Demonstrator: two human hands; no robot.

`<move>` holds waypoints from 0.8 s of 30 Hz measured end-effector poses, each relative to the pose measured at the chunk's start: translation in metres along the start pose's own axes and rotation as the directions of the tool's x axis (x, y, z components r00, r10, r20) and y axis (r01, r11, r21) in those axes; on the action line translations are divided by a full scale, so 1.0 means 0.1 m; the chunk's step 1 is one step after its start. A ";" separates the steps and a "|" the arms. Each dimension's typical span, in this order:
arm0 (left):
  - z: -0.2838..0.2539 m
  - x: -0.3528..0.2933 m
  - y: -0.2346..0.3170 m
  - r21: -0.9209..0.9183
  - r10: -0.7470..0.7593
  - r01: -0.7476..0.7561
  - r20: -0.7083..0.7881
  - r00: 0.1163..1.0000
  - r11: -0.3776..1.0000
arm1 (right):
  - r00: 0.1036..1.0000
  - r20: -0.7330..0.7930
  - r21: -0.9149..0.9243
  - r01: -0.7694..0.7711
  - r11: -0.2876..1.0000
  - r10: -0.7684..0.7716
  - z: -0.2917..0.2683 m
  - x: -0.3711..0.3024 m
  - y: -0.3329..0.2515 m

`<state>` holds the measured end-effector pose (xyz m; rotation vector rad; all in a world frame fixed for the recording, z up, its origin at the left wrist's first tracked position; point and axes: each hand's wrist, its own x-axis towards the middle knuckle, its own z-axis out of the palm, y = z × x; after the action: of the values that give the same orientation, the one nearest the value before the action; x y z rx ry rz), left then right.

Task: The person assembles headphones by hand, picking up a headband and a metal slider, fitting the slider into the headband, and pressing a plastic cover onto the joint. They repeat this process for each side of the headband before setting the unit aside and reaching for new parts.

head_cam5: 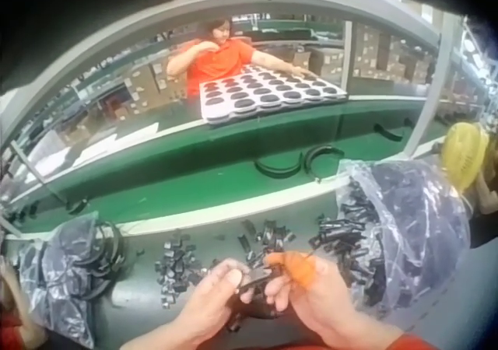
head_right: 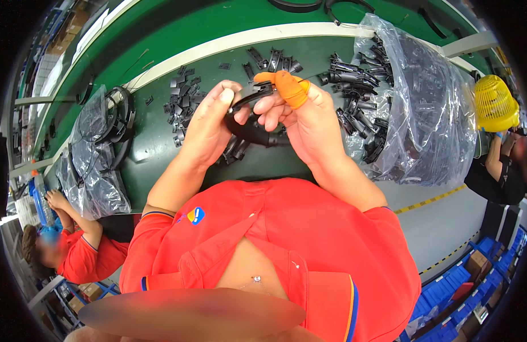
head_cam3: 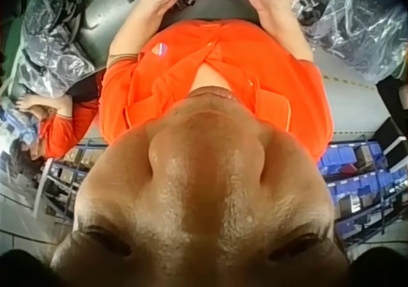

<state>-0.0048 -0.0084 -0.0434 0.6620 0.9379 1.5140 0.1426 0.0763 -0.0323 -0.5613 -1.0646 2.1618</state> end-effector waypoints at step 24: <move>0.06 -0.01 0.17 0.804 0.068 -0.372 0.386 0.920 0.463 | 0.996 -0.069 -0.407 0.030 0.913 -0.063 0.03 -0.09 -0.06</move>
<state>-0.0084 -0.0078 -0.0256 1.7863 1.4103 0.9900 0.1491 0.0714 -0.0253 -0.7944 -1.4788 1.8630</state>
